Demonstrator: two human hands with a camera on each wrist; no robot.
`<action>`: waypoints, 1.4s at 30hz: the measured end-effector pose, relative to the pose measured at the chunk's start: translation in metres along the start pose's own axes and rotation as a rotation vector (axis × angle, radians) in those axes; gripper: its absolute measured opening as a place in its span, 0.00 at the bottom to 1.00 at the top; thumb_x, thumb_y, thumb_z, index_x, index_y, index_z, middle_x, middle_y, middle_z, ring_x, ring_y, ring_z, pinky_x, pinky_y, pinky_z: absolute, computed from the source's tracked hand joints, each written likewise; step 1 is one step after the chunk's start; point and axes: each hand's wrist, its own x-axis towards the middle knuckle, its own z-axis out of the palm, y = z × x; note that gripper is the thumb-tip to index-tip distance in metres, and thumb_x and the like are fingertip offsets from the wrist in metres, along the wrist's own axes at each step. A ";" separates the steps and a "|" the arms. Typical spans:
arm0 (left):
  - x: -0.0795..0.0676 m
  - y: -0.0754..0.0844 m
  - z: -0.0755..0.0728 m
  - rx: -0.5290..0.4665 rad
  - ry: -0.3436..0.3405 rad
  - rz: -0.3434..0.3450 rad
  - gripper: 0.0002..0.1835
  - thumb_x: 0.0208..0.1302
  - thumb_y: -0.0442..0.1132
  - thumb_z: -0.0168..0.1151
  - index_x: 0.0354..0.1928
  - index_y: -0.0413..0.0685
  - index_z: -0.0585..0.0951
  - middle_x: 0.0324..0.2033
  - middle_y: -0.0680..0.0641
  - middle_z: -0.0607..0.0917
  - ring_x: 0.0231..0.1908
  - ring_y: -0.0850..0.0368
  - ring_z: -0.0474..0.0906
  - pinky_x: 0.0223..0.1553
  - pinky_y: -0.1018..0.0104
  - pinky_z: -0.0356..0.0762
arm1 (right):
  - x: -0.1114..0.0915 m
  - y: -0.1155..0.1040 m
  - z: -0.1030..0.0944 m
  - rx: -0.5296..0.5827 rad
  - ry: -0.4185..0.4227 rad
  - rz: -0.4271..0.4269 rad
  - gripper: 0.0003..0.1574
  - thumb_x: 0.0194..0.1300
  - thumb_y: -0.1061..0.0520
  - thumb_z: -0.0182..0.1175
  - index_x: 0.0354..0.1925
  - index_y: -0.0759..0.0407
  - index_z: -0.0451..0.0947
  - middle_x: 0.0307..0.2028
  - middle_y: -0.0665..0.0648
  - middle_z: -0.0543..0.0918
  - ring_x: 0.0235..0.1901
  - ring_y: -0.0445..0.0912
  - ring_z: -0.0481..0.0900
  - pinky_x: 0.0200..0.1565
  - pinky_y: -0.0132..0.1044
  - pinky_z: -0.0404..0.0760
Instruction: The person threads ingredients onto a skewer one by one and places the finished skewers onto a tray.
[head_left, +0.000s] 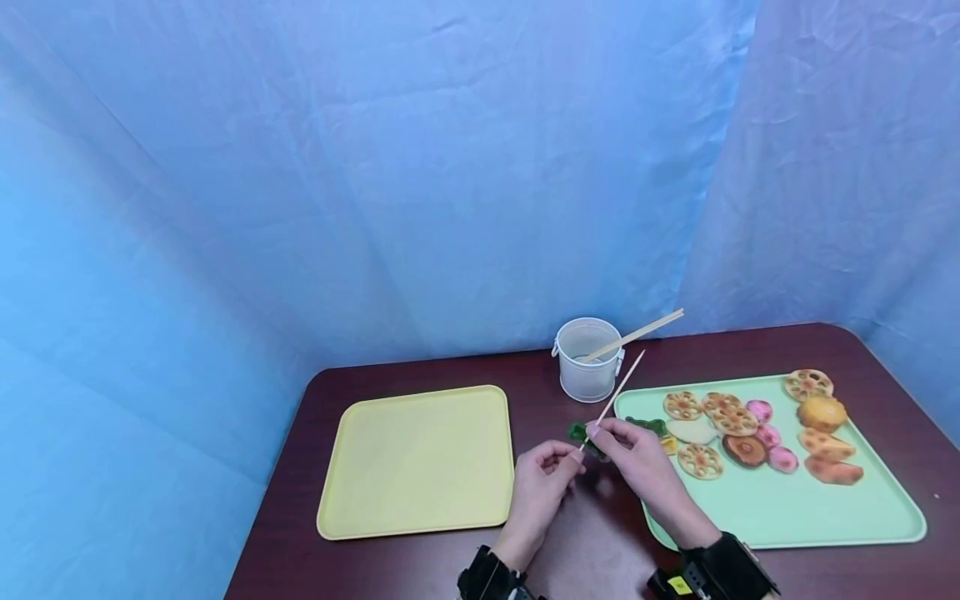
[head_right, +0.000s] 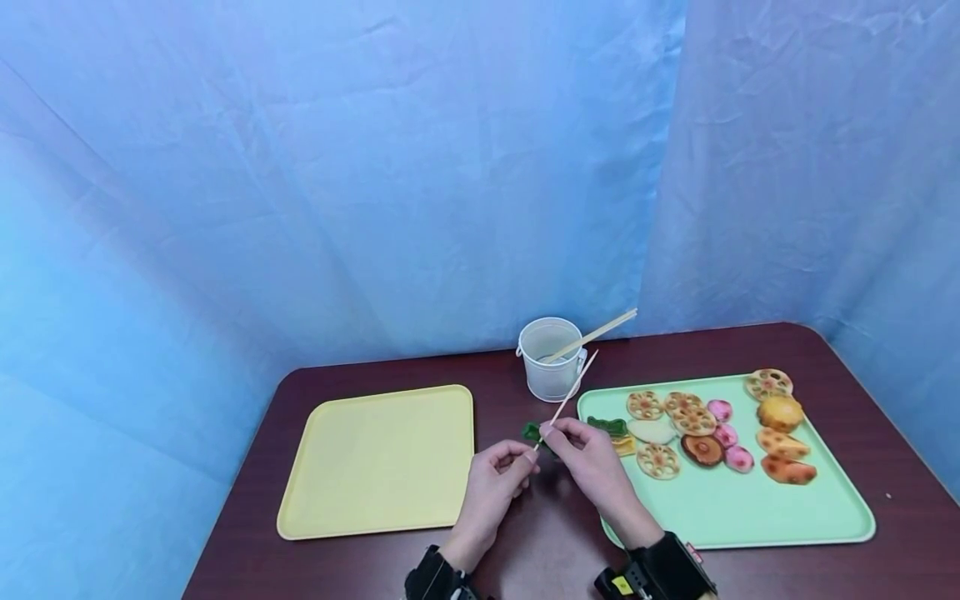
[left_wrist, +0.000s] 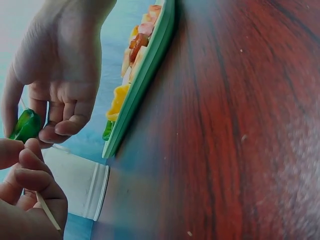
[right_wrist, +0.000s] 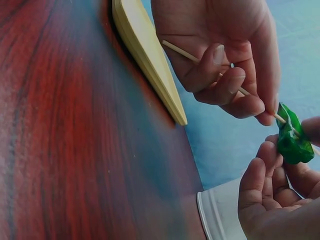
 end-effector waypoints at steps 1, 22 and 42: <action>0.000 0.000 0.000 -0.006 0.000 0.007 0.08 0.60 0.38 0.64 0.33 0.38 0.83 0.22 0.50 0.84 0.19 0.57 0.71 0.17 0.74 0.63 | 0.000 0.000 0.001 -0.002 -0.002 -0.005 0.31 0.64 0.36 0.57 0.47 0.61 0.81 0.40 0.54 0.83 0.37 0.47 0.77 0.44 0.44 0.74; 0.000 0.001 -0.006 -0.068 0.053 0.035 0.10 0.60 0.36 0.64 0.32 0.33 0.80 0.23 0.42 0.84 0.17 0.62 0.71 0.16 0.76 0.62 | 0.005 -0.005 -0.035 -0.081 -0.006 -0.186 0.30 0.71 0.41 0.50 0.54 0.64 0.78 0.43 0.63 0.83 0.41 0.48 0.82 0.44 0.42 0.80; 0.000 -0.004 -0.014 -0.103 0.066 -0.011 0.11 0.61 0.36 0.63 0.33 0.31 0.79 0.24 0.45 0.83 0.18 0.63 0.71 0.18 0.76 0.63 | 0.020 0.022 -0.085 -0.876 0.028 -0.586 0.19 0.55 0.48 0.69 0.41 0.59 0.84 0.43 0.60 0.84 0.55 0.64 0.73 0.53 0.59 0.71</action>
